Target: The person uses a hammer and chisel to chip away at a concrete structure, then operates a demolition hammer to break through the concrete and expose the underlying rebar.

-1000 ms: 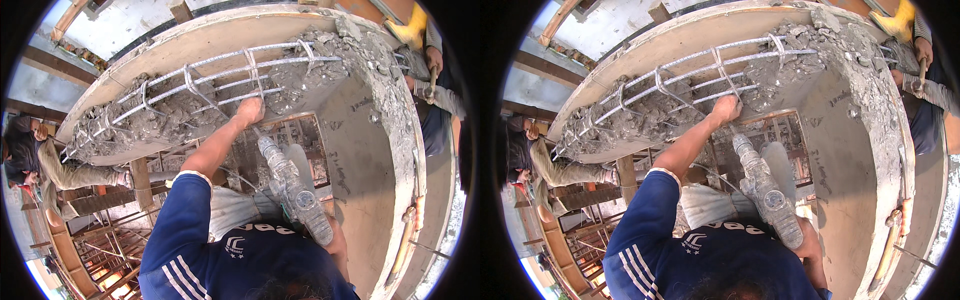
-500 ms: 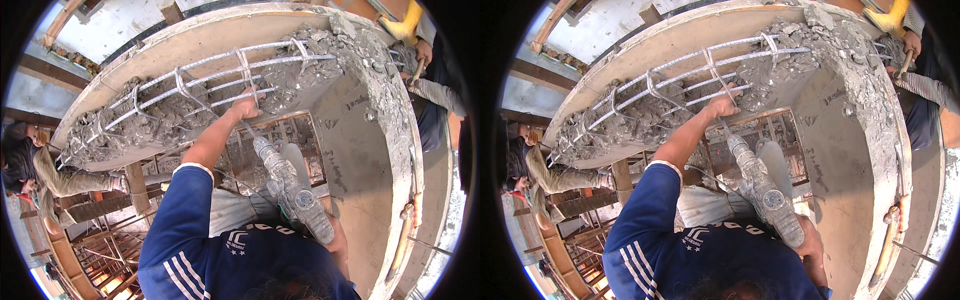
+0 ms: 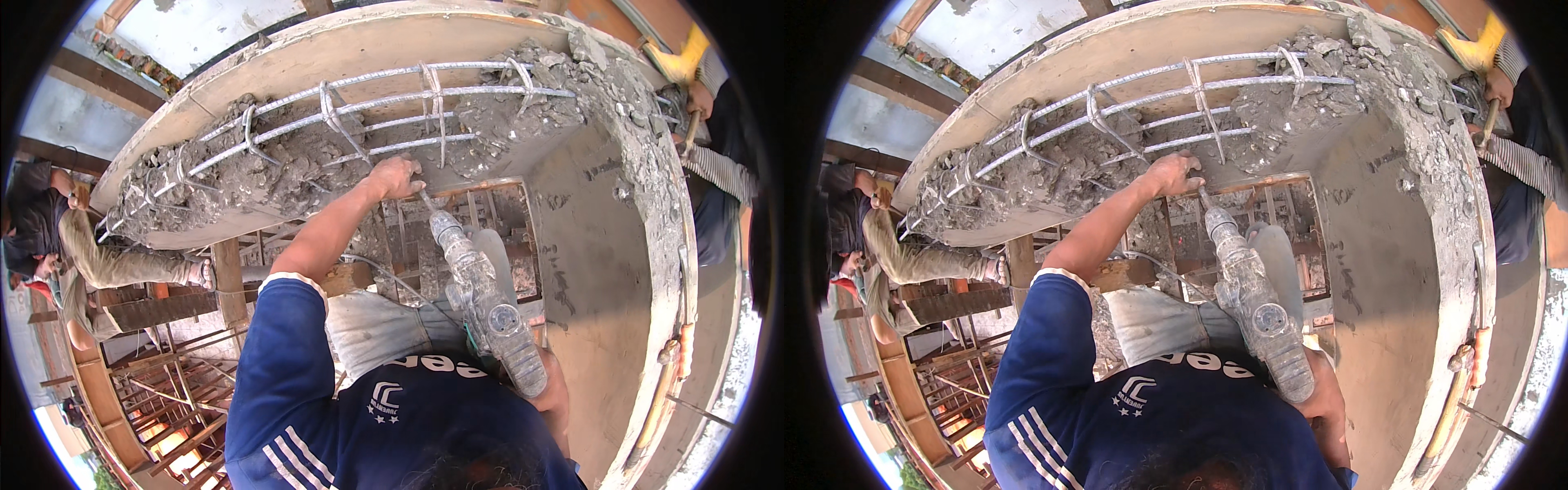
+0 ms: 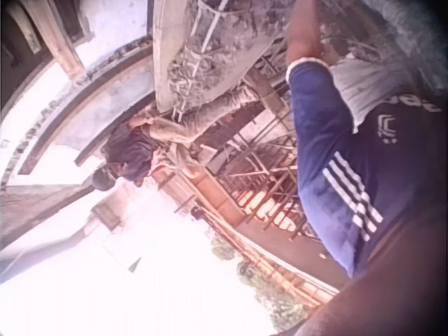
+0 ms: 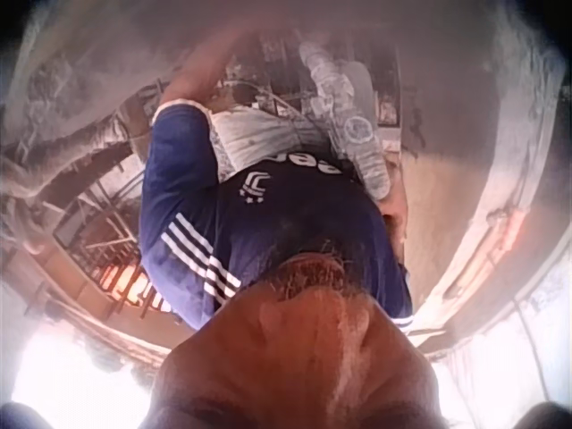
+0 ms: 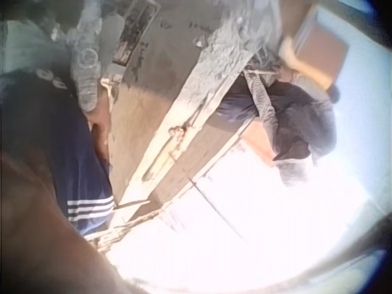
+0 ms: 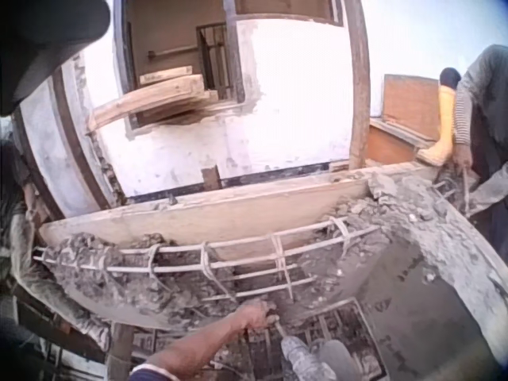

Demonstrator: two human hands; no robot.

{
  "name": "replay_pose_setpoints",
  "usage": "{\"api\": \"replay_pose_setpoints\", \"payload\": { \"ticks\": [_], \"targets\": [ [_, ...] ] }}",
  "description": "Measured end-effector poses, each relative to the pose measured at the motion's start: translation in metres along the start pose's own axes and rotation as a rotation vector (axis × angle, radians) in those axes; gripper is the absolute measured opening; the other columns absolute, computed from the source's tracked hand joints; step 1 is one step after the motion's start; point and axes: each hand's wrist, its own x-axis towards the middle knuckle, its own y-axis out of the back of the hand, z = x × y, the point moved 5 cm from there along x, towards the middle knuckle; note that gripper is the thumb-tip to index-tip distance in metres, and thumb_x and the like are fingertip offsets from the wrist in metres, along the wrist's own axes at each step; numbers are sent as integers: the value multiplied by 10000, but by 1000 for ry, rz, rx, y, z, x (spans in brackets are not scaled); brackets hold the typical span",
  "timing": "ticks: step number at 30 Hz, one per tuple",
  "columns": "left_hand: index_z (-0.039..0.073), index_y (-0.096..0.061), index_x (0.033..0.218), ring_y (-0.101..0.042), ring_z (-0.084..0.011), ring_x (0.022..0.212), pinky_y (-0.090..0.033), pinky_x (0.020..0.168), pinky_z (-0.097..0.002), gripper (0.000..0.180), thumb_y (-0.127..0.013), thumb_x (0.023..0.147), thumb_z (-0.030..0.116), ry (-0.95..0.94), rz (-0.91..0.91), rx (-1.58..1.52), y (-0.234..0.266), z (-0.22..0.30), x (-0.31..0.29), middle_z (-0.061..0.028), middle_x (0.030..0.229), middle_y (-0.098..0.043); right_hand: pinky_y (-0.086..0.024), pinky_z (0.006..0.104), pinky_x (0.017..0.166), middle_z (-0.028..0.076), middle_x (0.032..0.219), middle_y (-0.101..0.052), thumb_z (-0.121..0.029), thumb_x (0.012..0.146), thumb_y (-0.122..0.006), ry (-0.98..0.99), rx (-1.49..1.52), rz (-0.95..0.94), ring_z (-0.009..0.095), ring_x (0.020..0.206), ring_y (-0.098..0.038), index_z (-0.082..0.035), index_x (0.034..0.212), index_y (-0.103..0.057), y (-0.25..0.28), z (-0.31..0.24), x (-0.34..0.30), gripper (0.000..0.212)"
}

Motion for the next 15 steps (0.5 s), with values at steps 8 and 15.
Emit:
{"api": "replay_pose_setpoints", "payload": {
  "ticks": [8, 15],
  "targets": [
    [45, -272, 1565, -131, -468, 1514, -139, 1198, -652, 877, -644, 905, 486, 250, 178, 141, 8, 6, 3, -267, 1611, -224, -509, 347, 862, 150, 1050, -716, -108, 621, -841, -4, -38, 2, 246, 936, -684, 24, 1181, -650, -3, -4, -1, 606],
    [4, -537, 1361, -416, -374, 1352, -337, 1132, -528, 560, -492, 992, 423, 391, 188, 21, -35, 8, 5, -196, 1398, -472, -524, 332, 712, 91, 855, -697, -98, 620, -830, 46, -14, -10, 187, 769, -666, 8, 1035, -664, -5, -5, 2, 459]
  ]
}}
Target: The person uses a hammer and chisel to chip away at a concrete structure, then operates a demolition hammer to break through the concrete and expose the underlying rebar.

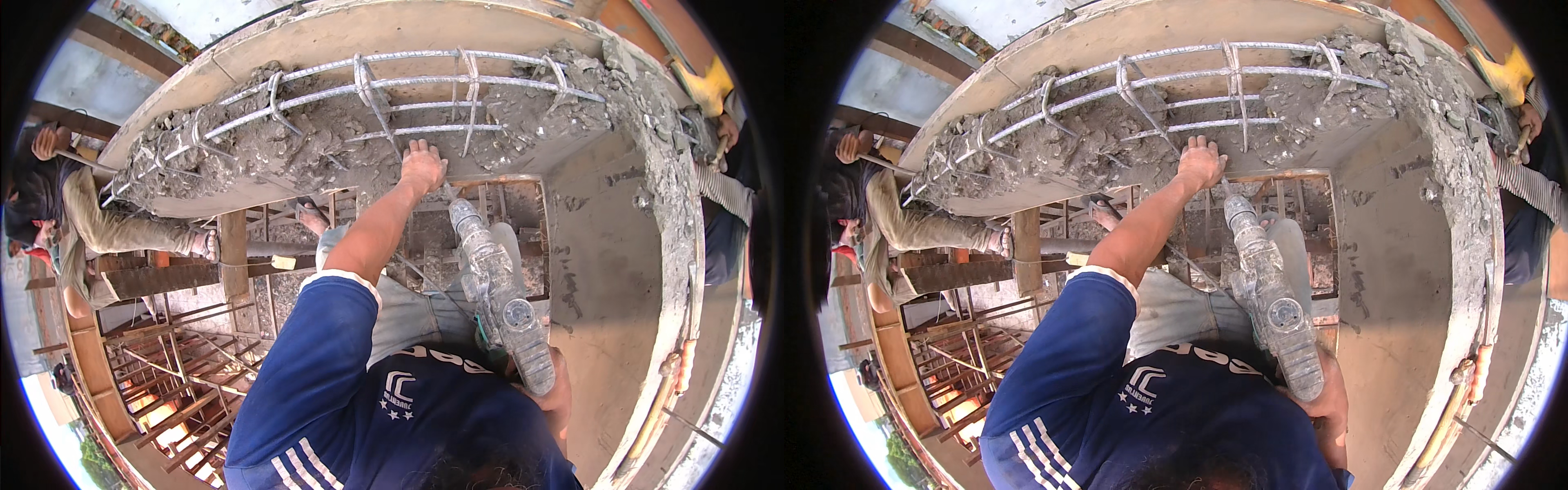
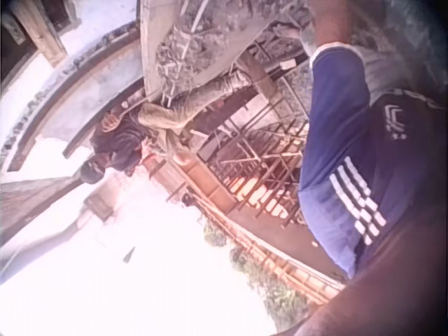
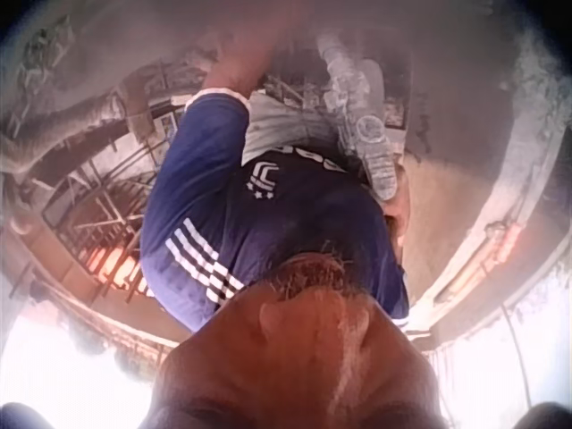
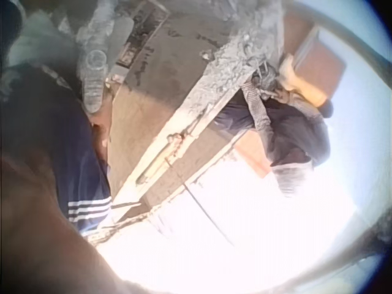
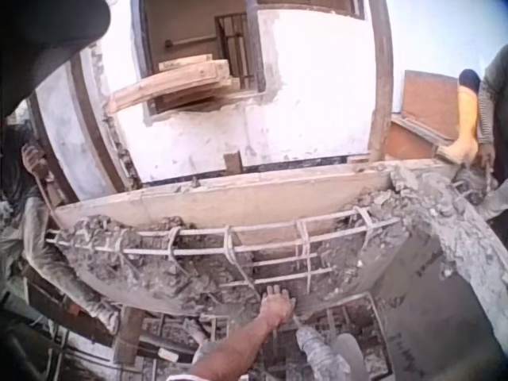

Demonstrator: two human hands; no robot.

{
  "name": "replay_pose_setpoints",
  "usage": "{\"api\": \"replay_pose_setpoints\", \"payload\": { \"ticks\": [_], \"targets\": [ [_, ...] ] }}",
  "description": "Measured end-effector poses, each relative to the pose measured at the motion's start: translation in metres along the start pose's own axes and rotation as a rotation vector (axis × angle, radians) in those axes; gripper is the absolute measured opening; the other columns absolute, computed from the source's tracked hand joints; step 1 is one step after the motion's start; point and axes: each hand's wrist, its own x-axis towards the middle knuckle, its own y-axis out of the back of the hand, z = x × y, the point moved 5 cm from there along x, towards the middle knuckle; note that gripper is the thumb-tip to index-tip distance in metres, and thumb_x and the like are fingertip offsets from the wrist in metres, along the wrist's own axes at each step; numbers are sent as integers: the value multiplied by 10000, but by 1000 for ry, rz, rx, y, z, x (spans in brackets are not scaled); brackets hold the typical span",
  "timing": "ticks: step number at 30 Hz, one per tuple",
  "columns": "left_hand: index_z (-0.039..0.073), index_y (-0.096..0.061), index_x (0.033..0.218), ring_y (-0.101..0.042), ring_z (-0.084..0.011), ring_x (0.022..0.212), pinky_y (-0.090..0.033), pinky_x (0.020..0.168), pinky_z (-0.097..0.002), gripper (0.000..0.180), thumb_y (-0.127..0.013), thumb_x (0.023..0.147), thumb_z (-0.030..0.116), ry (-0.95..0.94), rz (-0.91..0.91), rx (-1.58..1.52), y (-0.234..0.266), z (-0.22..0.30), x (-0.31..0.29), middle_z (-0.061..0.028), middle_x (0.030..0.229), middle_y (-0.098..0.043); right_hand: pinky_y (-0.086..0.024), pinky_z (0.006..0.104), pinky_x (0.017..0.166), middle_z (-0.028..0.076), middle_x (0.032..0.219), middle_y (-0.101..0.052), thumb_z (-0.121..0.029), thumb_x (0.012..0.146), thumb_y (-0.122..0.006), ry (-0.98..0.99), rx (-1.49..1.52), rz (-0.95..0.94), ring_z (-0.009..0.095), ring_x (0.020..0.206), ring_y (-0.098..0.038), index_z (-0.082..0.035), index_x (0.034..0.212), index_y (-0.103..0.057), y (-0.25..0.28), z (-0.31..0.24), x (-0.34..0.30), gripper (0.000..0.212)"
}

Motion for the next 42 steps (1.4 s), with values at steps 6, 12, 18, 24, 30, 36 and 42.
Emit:
{"api": "replay_pose_setpoints", "payload": {
  "ticks": [6, 12, 18, 24, 30, 36, 42],
  "targets": [
    [-61, -651, 1205, -388, -390, 1405, -382, 1120, -459, 680, -478, 998, 563, 412, 184, -882, -87, -19, -42, -276, 1554, -326, -533, 318, 732, 78, 895, -704, -78, 667, -844, -104, 87, 116, 160, 802, -667, 8, 1120, -652, -12, -14, -9, 500],
    [86, -604, 1158, -663, -296, 958, -542, 901, -515, 634, -557, 926, 675, 379, -302, -2567, -49, 99, -134, -108, 1052, -667, -517, 296, 731, 56, 868, -671, -42, 710, -791, -107, 210, 341, 131, 792, -631, 28, 1106, -633, -8, -14, -22, 433],
    [71, -623, 1008, -687, -316, 831, -582, 800, -558, 615, -557, 921, 676, 190, -404, -2895, -17, 116, -161, -123, 936, -667, -530, 309, 712, 72, 848, -690, -64, 735, -767, -12, 152, 339, 147, 746, -648, 40, 1060, -640, -6, 3, -53, 364],
    [67, -617, 1028, -672, -296, 824, -582, 789, -532, 547, -571, 944, 606, 221, -318, -2903, 23, 104, -215, -123, 908, -654, -520, 313, 719, 73, 862, -697, -93, 728, -800, 35, -295, 308, 154, 757, -650, 39, 1035, -656, -9, -22, -67, 364],
    [59, -601, 1006, -671, -305, 804, -586, 741, -527, 552, -577, 933, 605, 122, -258, -2951, 16, 63, -182, -126, 893, -645, -484, 304, 665, 37, 781, -655, -163, 734, -834, 54, -147, 340, 136, 688, -597, 30, 992, -649, -34, -26, -33, 371],
    [55, -569, 1086, -683, -300, 844, -584, 777, -514, 571, -512, 973, 613, 387, -177, -2750, 18, 42, -184, -136, 910, -643, -534, 329, 803, 113, 955, -739, -90, 751, -803, 18, -94, 192, 174, 855, -693, 37, 1064, -669, -51, -29, -10, 363],
    [42, -461, 1437, -599, -270, 1202, -497, 1021, -423, 735, -375, 1018, 640, 379, 126, -2014, 16, 3, -250, -152, 1292, -608, -531, 365, 733, 105, 883, -718, -158, 732, -831, 140, -400, 194, 256, 762, -701, -21, 1015, -647, -71, 11, 12, 364]
  ]
}}
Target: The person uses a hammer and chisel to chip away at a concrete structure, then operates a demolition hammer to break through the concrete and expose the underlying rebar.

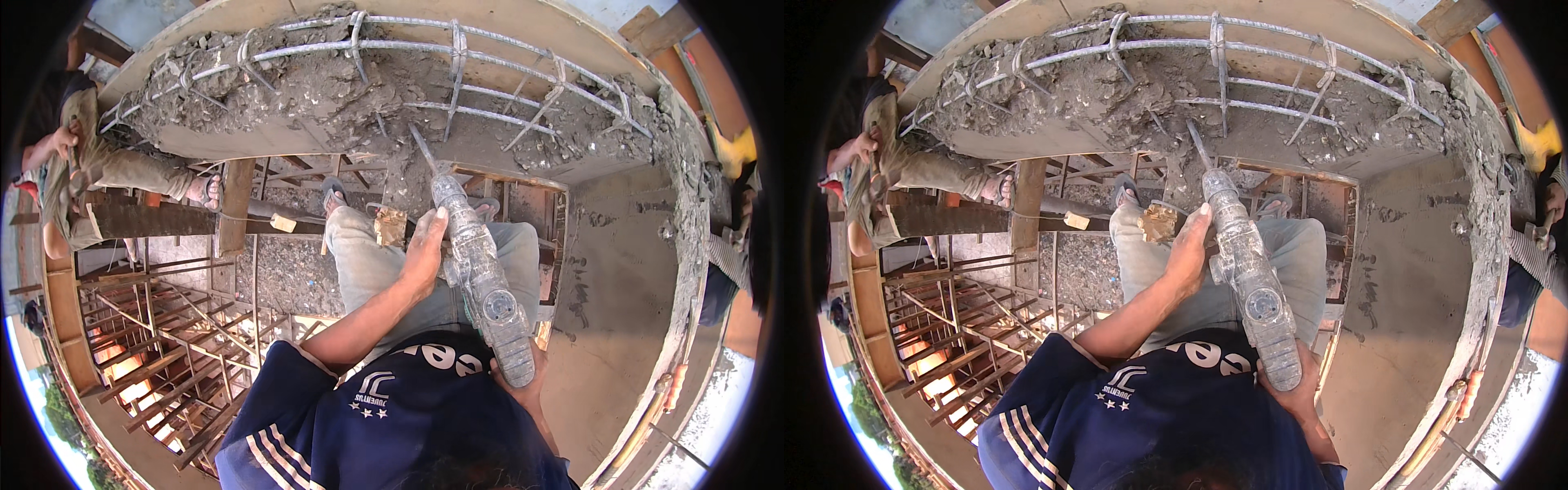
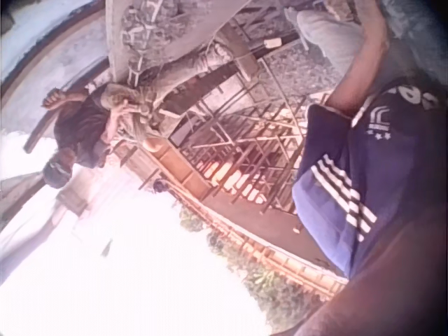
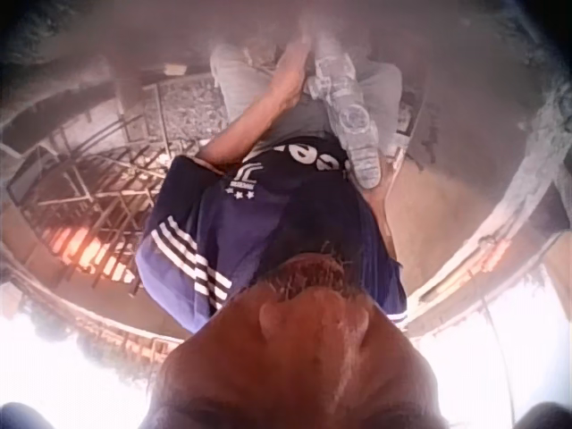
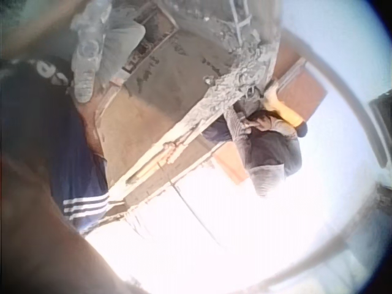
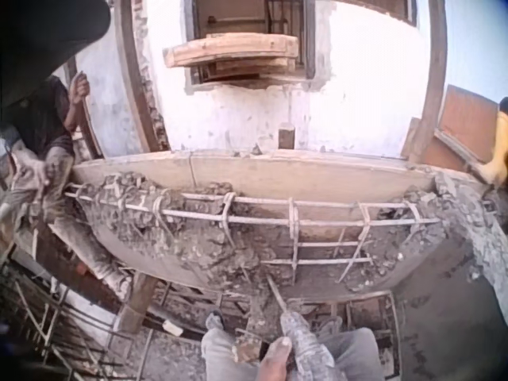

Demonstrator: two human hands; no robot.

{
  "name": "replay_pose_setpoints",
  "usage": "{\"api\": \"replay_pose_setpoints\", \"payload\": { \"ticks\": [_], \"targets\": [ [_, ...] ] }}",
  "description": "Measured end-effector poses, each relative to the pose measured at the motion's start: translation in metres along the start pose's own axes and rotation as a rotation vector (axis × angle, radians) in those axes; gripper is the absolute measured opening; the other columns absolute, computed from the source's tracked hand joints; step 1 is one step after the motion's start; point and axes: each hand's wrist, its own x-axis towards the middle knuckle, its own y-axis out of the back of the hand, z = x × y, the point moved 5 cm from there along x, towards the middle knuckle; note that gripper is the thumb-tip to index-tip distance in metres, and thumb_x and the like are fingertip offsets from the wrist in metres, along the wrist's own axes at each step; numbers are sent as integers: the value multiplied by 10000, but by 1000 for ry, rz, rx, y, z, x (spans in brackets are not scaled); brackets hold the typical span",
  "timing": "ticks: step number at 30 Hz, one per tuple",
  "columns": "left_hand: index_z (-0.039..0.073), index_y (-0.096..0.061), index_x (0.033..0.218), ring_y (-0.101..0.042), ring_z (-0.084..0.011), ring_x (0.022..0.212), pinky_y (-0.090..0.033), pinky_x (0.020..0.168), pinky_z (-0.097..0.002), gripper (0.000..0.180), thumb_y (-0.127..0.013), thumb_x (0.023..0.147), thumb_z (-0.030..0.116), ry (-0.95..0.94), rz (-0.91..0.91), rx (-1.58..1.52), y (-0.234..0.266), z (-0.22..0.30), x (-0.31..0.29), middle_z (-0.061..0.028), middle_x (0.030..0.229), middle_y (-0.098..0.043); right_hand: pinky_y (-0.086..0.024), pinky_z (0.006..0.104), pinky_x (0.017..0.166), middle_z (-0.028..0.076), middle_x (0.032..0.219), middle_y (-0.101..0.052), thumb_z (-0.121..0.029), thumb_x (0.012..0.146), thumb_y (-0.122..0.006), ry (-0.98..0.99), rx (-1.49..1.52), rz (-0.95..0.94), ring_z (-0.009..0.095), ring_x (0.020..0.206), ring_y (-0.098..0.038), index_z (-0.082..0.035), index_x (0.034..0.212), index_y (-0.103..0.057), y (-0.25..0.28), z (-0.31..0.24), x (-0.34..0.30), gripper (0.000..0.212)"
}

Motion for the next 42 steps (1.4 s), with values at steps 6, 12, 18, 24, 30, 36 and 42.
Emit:
{"api": "replay_pose_setpoints", "payload": {
  "ticks": [6, 12, 18, 24, 30, 36, 42],
  "targets": [
    [38, -405, 1490, -521, -295, 1314, -378, 1135, -482, 842, -303, 995, 712, 204, -285, -526, -7, -37, -30, -147, 1454, -519, -527, 375, 725, 106, 845, -694, -163, 736, -822, -3, 144, 57, 270, 732, -685, -23, 1034, -641, -10, -14, 18, 376],
    [47, -383, 1515, -419, -287, 1400, -318, 1171, -441, 1012, -615, 822, 748, -105, -814, 149, 21, -110, -1, -138, 1507, -470, -522, 362, 748, 70, 845, -678, -146, 760, -792, -81, 340, 111, 183, 766, -645, 18, 1104, -644, 24, -6, 19, 409],
    [33, -550, 1372, -544, -269, 1275, -381, 1120, -399, 987, -979, 560, 393, -83, -1003, 581, -26, -116, -30, -140, 1332, -627, -526, 309, 757, 84, 874, -710, -129, 754, -789, -122, 307, -17, 153, 770, -661, -4, 1052, -664, 34, 9, -5, 347],
    [55, -594, 1326, -579, -282, 1236, -403, 1106, -396, 962, -998, 517, 384, -10, -1166, 836, -62, -93, -68, -137, 1268, -664, -527, 299, 736, 81, 845, -704, -101, 724, -783, -87, 525, 109, 154, 754, -665, 24, 1014, -650, 44, 15, -58, 343],
    [51, -638, 1263, -597, -279, 1209, -416, 1089, -394, 914, -998, 502, 405, -204, -1126, 731, -59, -89, -58, -136, 1237, -679, -524, 296, 703, 66, 800, -686, -41, 722, -743, -111, 644, 140, 141, 705, -644, 38, 985, -643, 40, 2, -51, 292],
    [72, -670, 1246, -607, -285, 1205, -425, 1078, -381, 865, -991, 510, 393, -290, -1084, 670, -64, -78, -54, -133, 1247, -685, -518, 290, 693, 63, 779, -684, 5, 717, -720, -136, 416, 138, 126, 696, -623, 36, 913, -651, 45, 1, -36, 209],
    [71, -647, 1280, -588, -283, 1241, -427, 1081, -395, 881, -978, 539, 414, -349, -1148, 577, -97, -76, -38, -122, 1265, -678, -510, 312, 709, 83, 802, -685, -157, 694, -790, -48, 328, 81, 162, 719, -630, 47, 969, -663, 87, -14, -8, 365]
  ]
}}
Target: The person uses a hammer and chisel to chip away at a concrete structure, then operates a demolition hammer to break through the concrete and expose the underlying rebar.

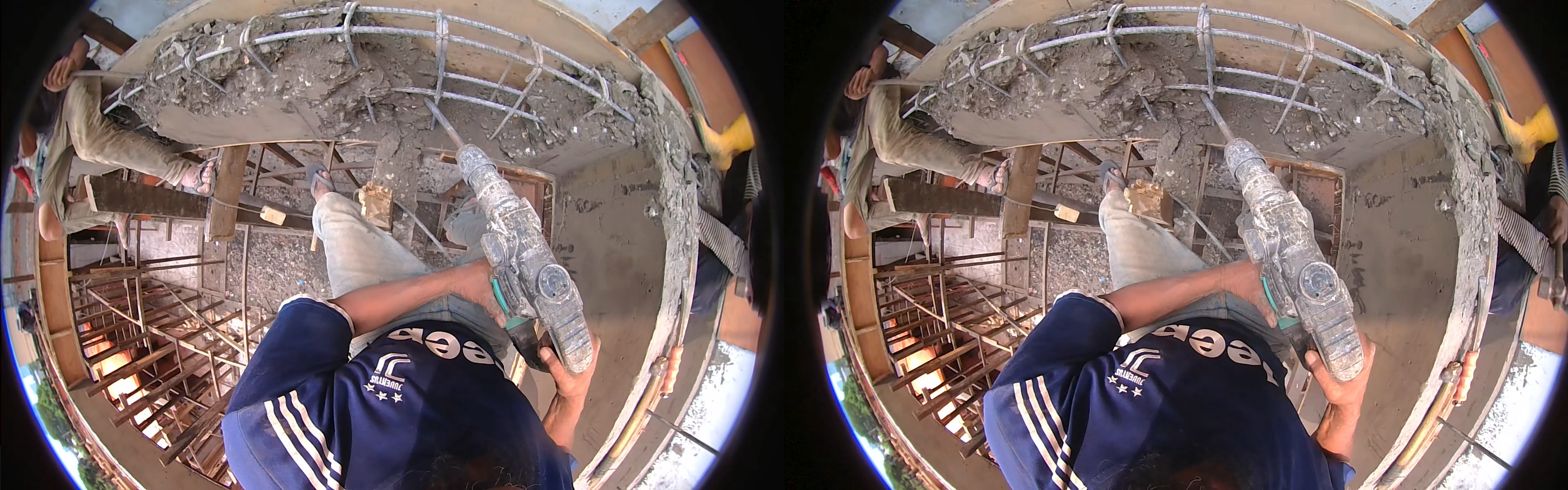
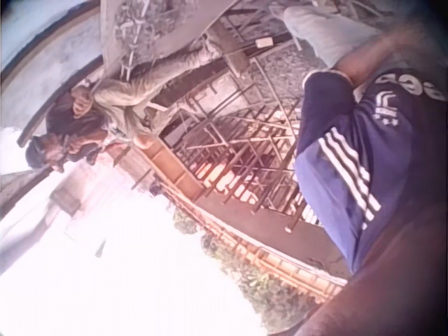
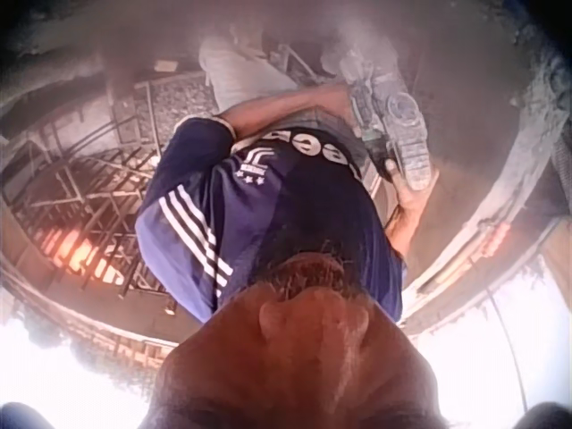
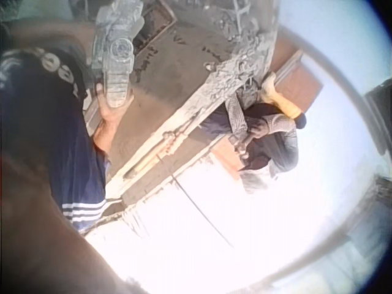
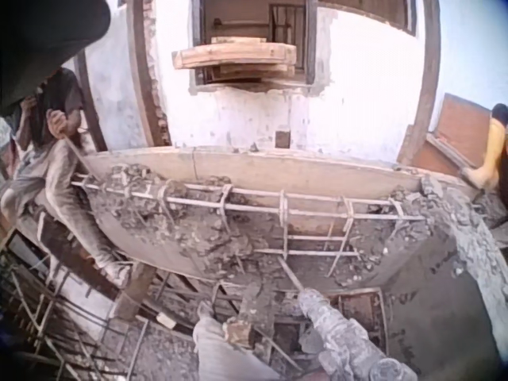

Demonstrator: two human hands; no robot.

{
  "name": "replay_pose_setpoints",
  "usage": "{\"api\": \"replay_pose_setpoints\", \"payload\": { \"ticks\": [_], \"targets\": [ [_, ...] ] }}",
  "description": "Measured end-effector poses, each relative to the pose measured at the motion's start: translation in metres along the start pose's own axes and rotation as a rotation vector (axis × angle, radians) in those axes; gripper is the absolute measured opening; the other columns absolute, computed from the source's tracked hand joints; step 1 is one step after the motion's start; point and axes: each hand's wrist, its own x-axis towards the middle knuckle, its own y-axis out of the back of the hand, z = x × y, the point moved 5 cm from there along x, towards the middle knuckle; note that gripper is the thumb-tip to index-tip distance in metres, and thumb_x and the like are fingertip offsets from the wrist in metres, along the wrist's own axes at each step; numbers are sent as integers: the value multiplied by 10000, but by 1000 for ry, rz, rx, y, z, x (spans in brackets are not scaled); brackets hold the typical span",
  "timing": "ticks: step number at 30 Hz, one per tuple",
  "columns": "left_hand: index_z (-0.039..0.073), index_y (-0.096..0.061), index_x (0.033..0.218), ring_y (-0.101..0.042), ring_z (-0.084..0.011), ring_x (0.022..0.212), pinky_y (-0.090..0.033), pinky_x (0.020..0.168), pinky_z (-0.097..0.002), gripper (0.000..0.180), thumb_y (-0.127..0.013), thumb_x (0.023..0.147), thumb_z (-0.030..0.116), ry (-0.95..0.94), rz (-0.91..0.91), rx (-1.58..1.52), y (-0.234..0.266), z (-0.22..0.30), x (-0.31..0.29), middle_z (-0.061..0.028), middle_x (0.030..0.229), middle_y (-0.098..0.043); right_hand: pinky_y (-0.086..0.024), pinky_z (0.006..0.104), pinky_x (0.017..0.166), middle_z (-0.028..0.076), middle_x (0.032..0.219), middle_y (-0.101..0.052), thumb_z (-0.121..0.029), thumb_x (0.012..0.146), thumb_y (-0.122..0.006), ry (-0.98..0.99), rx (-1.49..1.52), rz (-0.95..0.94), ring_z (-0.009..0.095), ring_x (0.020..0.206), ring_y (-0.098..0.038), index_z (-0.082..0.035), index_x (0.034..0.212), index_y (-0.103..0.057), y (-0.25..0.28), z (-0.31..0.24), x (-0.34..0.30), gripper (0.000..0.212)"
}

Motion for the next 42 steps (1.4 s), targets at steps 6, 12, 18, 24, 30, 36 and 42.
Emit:
{"api": "replay_pose_setpoints", "payload": {
  "ticks": [6, 12, 18, 24, 30, 36, 42],
  "targets": [
    [67, -644, 1282, -576, -282, 1258, -413, 1099, -414, 847, -961, 579, 416, -19, -60, -55, 2, -1, 26, -124, 1283, -668, -481, 304, 704, 56, 809, -649, -166, 653, -790, 38, -199, -53, 151, 716, -584, 37, 991, -646, -2, -50, 26, 420],
    [81, -660, 1260, -590, -276, 1234, -427, 1075, -417, 857, -919, 581, 535, -130, -6, 167, 7, 10, 42, -117, 1265, -675, -470, 285, 625, 40, 707, -621, -73, 625, -727, 119, -335, -133, 129, 615, -558, 47, 979, -641, 5, -65, 39, 383],
    [66, -683, 1202, -612, -283, 1199, -438, 1063, -417, 793, -878, 639, 590, -183, 132, 116, 12, 24, 55, -127, 1219, -686, -491, 328, 692, 130, 822, -633, -102, 606, -744, 151, -523, -129, 237, 686, -592, 66, 1093, -605, 42, -58, 54, 533],
    [68, -627, 1292, -579, -292, 1249, -426, 1105, -415, 874, -890, 635, 581, -84, 320, -17, 18, 40, 91, -140, 1282, -655, -500, 336, 631, 107, 821, -610, -143, 668, -728, -86, 163, -66, 202, 680, -593, 83, 1133, -561, 102, -65, 120, 543],
    [55, -600, 1329, -556, -300, 1281, -391, 1140, -424, 900, -962, 597, 433, -53, -45, -276, 19, 3, 48, -147, 1299, -648, -513, 307, 778, 84, 895, -712, -161, 639, -801, -62, -170, -48, 152, 797, -636, 61, 1075, -655, 30, -58, 50, 510],
    [19, -602, 1304, -589, -322, 1236, -422, 1093, -430, 832, -950, 633, 365, 394, -15, 72, 24, 10, -47, -169, 1256, -666, -541, 315, 796, 116, 906, -739, -98, 699, -785, 15, -221, -39, 192, 815, -711, 38, 1032, -660, -48, -29, 2, 382],
    [-44, -644, 1124, -671, -282, 996, -534, 868, -375, 540, -782, 831, 387, 337, 291, 311, 110, 121, -159, -183, 1065, -674, -552, 339, 785, 121, 887, -733, -106, 684, -778, 11, -113, -27, 247, 812, -734, 25, 1045, -652, -65, 5, -13, 404]
  ]
}}
